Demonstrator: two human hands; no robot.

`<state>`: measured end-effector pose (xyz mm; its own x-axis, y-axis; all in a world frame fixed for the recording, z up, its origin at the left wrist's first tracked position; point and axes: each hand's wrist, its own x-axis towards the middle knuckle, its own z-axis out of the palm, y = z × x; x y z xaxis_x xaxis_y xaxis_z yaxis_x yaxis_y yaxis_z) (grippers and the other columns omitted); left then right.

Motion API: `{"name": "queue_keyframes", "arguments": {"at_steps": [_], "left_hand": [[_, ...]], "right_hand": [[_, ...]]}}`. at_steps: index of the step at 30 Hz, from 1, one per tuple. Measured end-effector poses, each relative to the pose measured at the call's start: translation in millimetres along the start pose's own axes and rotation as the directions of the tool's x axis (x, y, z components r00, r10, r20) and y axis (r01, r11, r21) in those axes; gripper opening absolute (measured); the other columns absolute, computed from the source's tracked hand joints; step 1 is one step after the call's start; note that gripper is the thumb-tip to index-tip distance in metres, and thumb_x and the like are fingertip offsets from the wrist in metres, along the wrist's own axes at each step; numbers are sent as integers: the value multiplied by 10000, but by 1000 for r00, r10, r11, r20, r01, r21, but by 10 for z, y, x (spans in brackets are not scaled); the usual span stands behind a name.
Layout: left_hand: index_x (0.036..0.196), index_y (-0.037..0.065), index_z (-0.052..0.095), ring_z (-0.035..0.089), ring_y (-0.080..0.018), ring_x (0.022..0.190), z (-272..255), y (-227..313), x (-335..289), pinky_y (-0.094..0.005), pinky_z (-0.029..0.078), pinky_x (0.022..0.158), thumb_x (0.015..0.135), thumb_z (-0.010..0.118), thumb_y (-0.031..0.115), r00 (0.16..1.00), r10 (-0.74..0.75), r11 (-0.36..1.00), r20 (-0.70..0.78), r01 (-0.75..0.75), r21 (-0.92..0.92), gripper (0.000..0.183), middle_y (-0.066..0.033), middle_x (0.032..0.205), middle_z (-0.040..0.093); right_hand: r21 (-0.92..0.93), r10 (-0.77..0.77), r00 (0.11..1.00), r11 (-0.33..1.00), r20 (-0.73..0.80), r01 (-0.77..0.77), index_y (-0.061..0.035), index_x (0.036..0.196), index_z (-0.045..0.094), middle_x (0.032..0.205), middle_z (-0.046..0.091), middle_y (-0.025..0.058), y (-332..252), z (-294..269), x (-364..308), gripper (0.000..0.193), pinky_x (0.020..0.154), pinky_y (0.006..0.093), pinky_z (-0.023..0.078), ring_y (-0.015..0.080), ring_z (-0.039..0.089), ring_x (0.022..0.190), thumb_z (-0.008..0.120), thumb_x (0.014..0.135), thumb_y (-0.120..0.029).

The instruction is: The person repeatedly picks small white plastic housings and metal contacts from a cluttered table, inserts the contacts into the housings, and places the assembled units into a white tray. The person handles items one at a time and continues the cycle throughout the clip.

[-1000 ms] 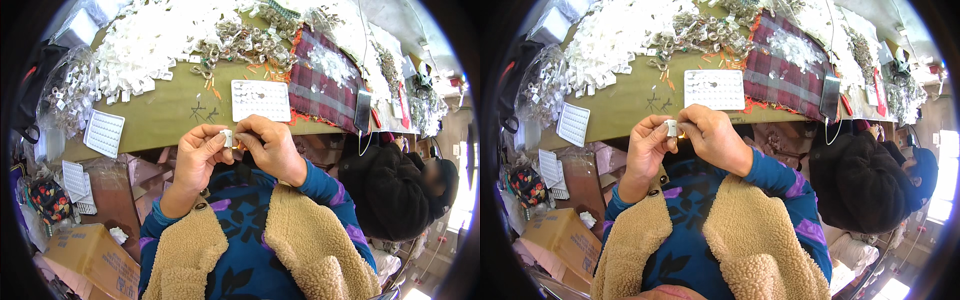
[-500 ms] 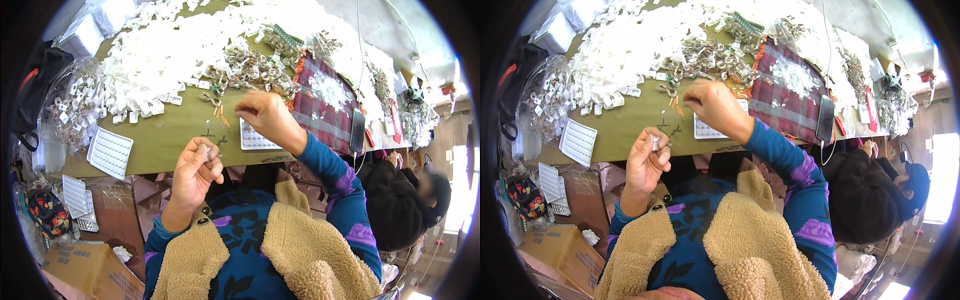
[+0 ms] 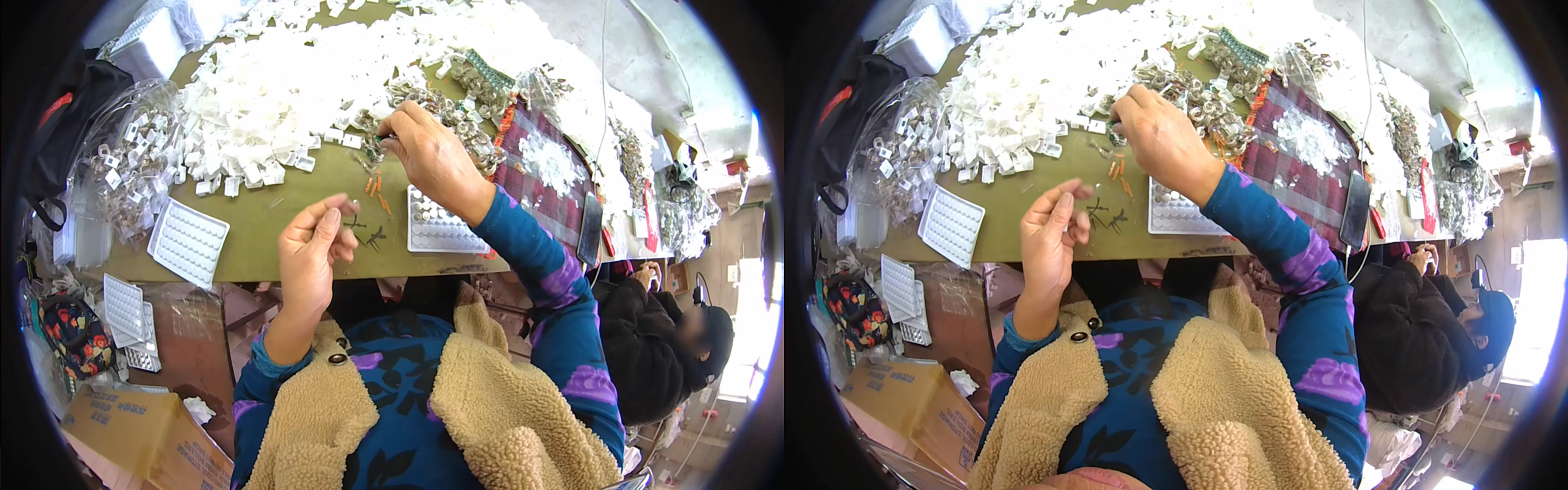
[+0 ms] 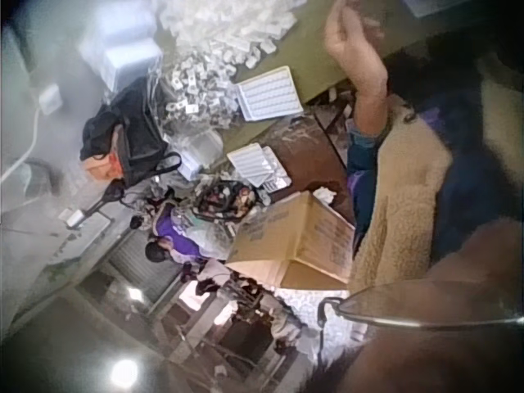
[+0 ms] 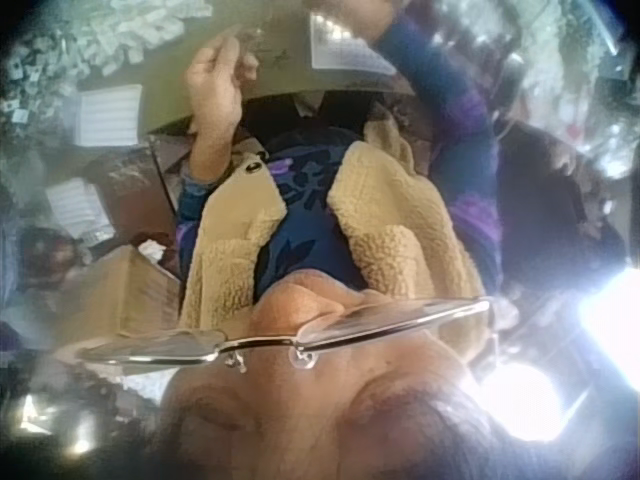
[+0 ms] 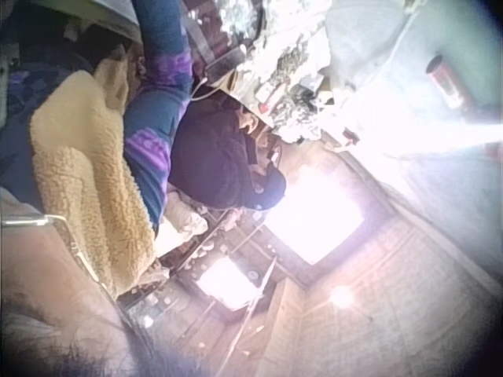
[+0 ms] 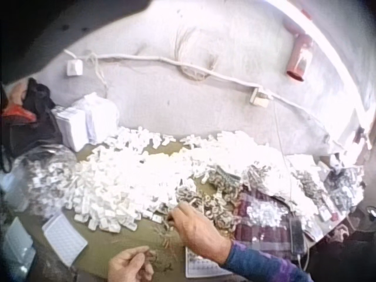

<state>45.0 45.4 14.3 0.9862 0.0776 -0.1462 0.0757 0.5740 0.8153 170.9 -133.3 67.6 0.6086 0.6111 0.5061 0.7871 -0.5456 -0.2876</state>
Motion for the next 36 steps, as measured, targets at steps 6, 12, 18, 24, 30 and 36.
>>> {"name": "queue_keyframes", "arguments": {"at_steps": [6,12,18,24,30,36], "left_hand": [[1284,-60,568,681,-157,741,205,40,-84,-246,563,577,980,601,94,931,366,901,14,-358,244,343,-168,1197,634],[1191,-57,599,697,-174,750,135,37,-167,-252,573,567,963,646,155,998,4,996,65,-9,88,316,-141,986,690],[940,-16,633,654,-119,641,61,-1,-273,-225,547,544,955,659,150,997,29,994,65,-35,100,168,-80,825,681],[908,-12,620,647,-126,639,133,-75,-373,-242,532,540,920,670,30,857,497,697,138,-488,525,66,-68,819,648],[934,-2,635,607,-207,609,157,-110,-362,-305,496,549,868,693,-15,712,605,359,355,-643,677,89,-122,805,629],[952,-26,632,641,-154,653,99,-33,-363,-259,546,553,971,631,250,956,-184,979,229,198,-41,277,-126,861,670]], "right_hand": [[146,-27,977,989,214,-4,-11,1041,548,972,591,151,-376,-117,-199,216,684,411,532,359,638,830,652,852,-13],[185,-270,954,952,129,245,9,1023,529,1034,576,172,-560,-149,-342,289,730,391,550,331,641,899,634,758,-38],[351,121,989,933,-87,-83,20,1064,615,990,645,131,-724,-87,-562,222,727,326,538,239,660,836,651,851,-32],[858,621,722,151,304,-492,23,1052,677,932,686,27,-945,107,-866,171,781,232,498,81,611,843,677,931,-97],[954,634,730,-41,254,-297,6,1057,654,994,669,27,-1049,299,-911,155,851,248,485,91,601,903,669,940,-95],[896,636,766,281,94,-343,-5,1052,600,990,635,66,-1061,192,-932,120,808,288,494,146,598,894,613,934,-10]]}}
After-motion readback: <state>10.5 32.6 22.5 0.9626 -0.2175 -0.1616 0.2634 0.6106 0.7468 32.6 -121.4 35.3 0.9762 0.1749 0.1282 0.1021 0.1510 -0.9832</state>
